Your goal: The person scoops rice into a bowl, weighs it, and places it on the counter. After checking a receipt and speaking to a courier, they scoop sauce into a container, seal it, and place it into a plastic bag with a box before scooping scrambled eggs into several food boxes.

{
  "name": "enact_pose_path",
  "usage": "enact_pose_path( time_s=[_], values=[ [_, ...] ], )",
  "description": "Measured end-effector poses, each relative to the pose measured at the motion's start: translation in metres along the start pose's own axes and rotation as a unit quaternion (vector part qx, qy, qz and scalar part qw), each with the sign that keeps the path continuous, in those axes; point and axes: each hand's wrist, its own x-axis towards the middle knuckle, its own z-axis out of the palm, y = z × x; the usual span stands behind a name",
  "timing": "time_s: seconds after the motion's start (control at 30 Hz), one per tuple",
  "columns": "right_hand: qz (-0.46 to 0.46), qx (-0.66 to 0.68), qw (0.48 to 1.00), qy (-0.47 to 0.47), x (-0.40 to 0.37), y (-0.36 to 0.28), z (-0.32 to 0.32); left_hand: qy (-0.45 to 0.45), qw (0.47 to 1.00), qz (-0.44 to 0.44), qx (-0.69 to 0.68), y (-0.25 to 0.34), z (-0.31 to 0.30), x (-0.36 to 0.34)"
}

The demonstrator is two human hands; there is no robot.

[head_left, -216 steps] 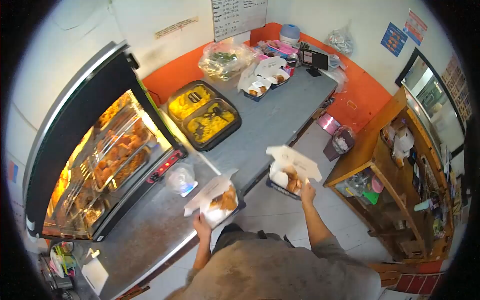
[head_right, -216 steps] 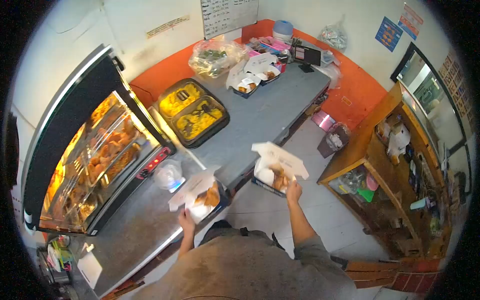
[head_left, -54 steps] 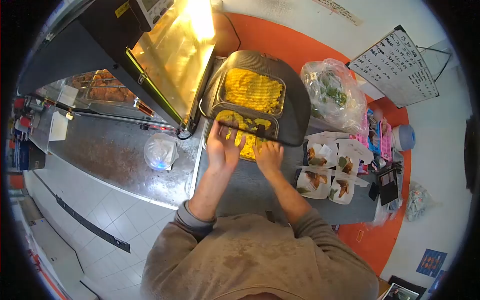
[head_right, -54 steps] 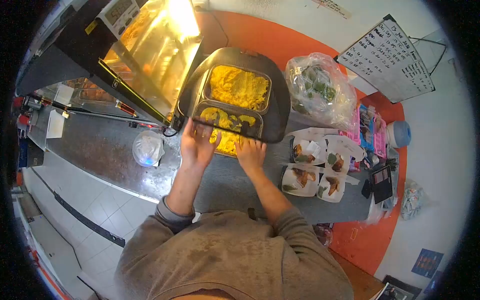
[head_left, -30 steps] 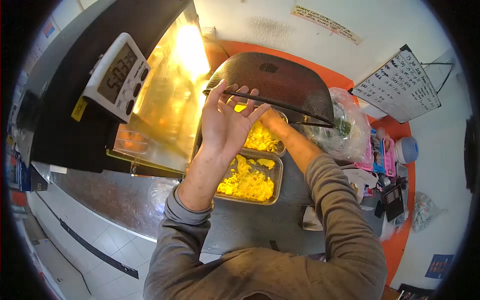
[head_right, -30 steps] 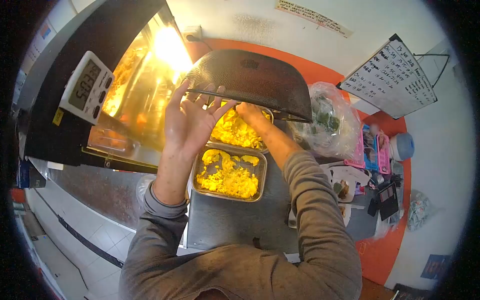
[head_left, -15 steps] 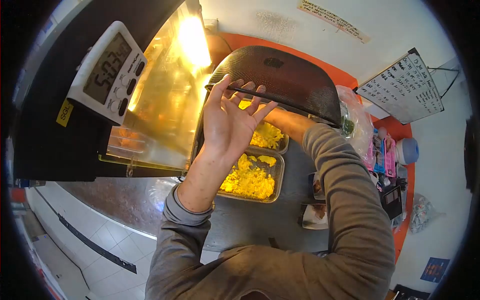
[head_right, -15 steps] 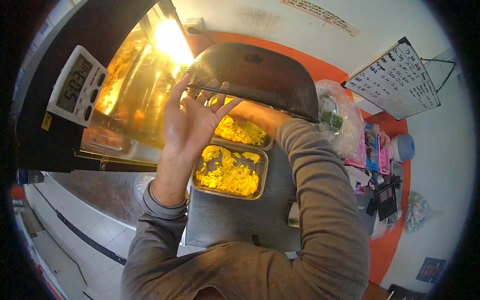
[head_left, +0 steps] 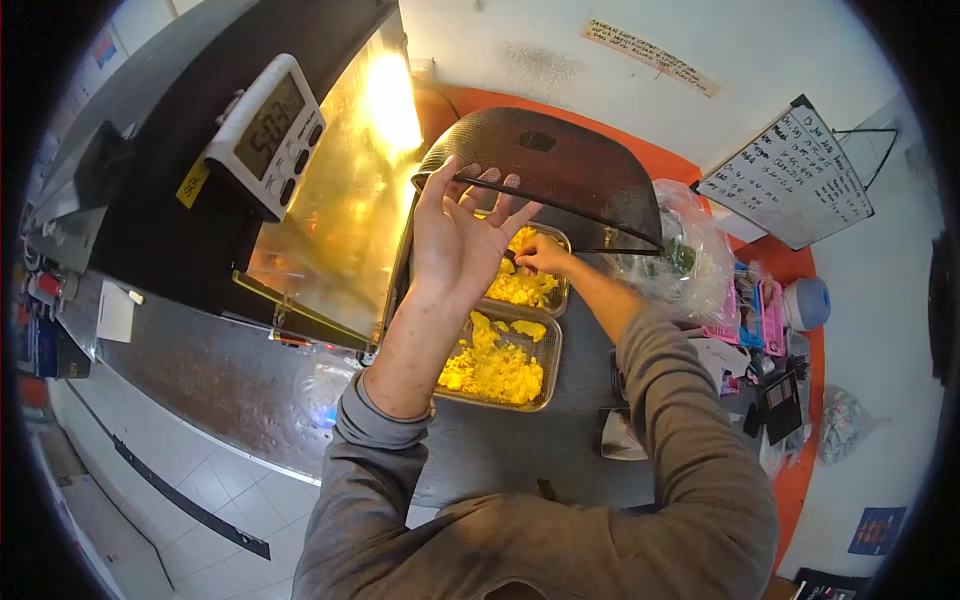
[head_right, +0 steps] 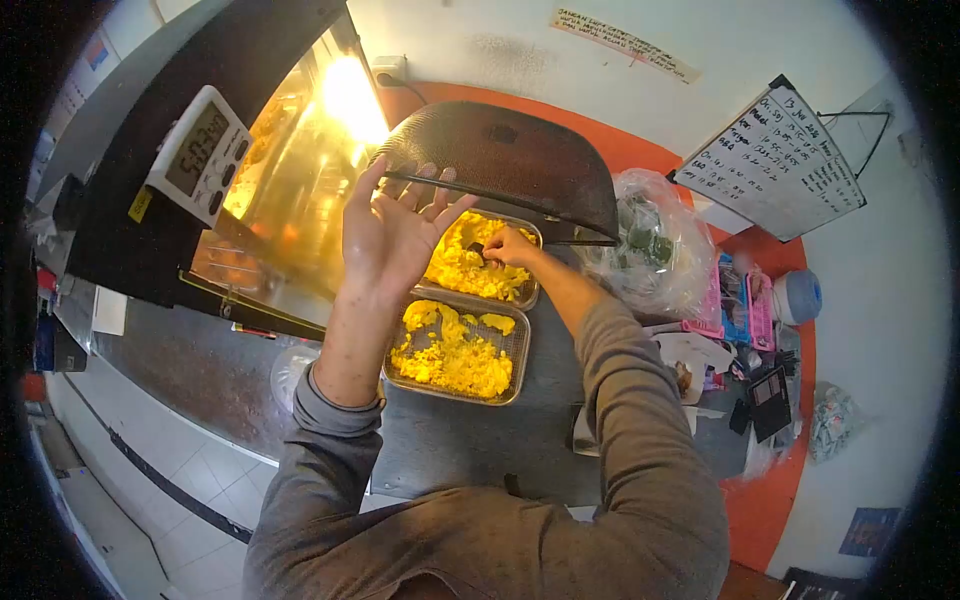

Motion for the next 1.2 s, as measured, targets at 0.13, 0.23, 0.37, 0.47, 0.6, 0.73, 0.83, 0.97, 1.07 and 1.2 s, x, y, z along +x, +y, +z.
enact_pose_path(
  time_s=[0.13, 0.23, 0.37, 0.47, 0.6, 0.73, 0.83, 0.97, 1.07, 1.2],
  values=[
    [0.027, 0.083, 0.99, 0.114, -0.019, 0.025, 0.023, 0.021, 0.999, 0.002, -0.024, -0.003, -0.002, 0.0],
    [0.092, 0.286, 0.932, 0.205, -0.036, 0.028, 0.05, 0.024, 1.0, 0.01, -0.018, -0.004, -0.003, -0.004],
    [0.047, 0.474, 0.854, 0.209, -0.064, 0.025, 0.075, 0.061, 0.998, 0.025, -0.014, -0.007, 0.005, -0.01],
    [0.023, 0.579, 0.776, 0.25, -0.111, -0.007, 0.088, 0.056, 0.998, 0.01, -0.03, -0.006, 0.001, -0.01],
    [-0.016, 0.619, 0.737, 0.269, -0.22, -0.039, 0.111, 0.042, 0.998, -0.003, -0.042, -0.002, -0.009, -0.012],
    [0.005, 0.686, 0.684, 0.249, -0.35, -0.021, 0.157, 0.082, 0.996, -0.001, -0.033, -0.005, 0.006, -0.028],
    [0.049, 0.688, 0.65, 0.319, -0.441, 0.008, 0.188, 0.035, 0.999, 0.018, -0.023, 0.001, -0.012, -0.021],
    [0.124, 0.489, 0.674, 0.54, -0.501, 0.058, 0.196, 0.062, 0.997, 0.013, -0.04, 0.0, -0.012, -0.023],
    [0.153, 0.056, 0.743, 0.65, -0.503, 0.115, 0.198, 0.085, 0.995, 0.033, -0.027, 0.0, -0.01, -0.02],
    [0.164, -0.259, 0.718, 0.625, -0.504, 0.128, 0.204, 0.112, 0.993, 0.024, -0.028, -0.002, -0.002, -0.026]
  ],
)
